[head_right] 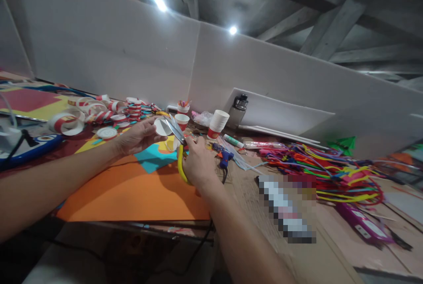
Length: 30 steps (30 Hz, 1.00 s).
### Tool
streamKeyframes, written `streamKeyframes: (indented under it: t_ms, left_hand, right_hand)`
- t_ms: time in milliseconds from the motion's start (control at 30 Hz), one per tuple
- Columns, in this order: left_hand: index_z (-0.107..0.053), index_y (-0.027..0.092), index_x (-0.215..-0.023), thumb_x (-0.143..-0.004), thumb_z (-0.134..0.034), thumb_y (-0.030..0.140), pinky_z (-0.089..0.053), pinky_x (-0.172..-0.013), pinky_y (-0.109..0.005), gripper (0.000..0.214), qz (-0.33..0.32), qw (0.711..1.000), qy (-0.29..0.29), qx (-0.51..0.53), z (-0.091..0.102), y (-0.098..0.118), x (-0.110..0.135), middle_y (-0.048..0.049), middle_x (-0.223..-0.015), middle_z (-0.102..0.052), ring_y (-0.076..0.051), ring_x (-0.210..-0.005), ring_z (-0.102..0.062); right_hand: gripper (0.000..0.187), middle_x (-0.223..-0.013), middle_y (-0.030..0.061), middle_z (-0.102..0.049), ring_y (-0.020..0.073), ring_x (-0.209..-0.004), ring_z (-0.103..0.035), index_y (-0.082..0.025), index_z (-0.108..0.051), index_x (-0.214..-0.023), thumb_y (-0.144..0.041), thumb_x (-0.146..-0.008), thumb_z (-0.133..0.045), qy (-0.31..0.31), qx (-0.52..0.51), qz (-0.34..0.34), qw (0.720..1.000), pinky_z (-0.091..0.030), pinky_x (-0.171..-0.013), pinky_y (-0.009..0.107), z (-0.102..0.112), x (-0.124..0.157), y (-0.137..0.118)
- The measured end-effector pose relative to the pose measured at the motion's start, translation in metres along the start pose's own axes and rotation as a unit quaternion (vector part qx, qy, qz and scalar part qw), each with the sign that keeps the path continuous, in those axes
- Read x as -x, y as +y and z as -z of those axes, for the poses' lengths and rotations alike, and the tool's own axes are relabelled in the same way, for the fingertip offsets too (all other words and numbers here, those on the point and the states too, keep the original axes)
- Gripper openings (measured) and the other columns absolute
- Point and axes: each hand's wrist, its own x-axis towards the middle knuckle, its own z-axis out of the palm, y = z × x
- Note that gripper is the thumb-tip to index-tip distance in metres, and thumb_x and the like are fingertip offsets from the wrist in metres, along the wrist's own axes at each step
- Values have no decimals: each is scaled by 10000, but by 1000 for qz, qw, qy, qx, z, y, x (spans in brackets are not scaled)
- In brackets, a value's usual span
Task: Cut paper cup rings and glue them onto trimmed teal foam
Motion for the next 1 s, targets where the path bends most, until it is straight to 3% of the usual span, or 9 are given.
streamKeyframes:
  t_ms: [300,767,1000]
  left_hand:
    - [-607,146,-1182,-689,-803,324,-567,-821,-251,560,4,1000,-7,-8,-1,3,1,-107,-1176,-666,-188,-985,-667]
    - [-624,138,-1190,-739,-762,327,-576,-768,-246,508,18,1000,-18,12,6,5,-1,-127,-1198,-660,-239,-1058,-653]
    - [-608,138,-1191,-740,-758,353,-571,-671,-219,522,4,1000,-30,-1,6,6,-2,-132,-1160,-671,-236,-989,-680]
  right_hand:
    - [371,-1104,91,-553,225,-903,-609,-258,-523,-1273,-296,-913,-444,-8,-28,7,1000,-450,-719,295,-1,-2,2]
    - [329,-1061,91,-578,224,-880,-610,-238,-556,-1225,-326,-944,-410,-2,-28,14,1000,-438,-720,296,-1,-2,3]
    - [319,-1076,89,-567,220,-874,-606,-246,-544,-1215,-335,-935,-420,4,-18,20,1000,-434,-690,291,0,-1,4]
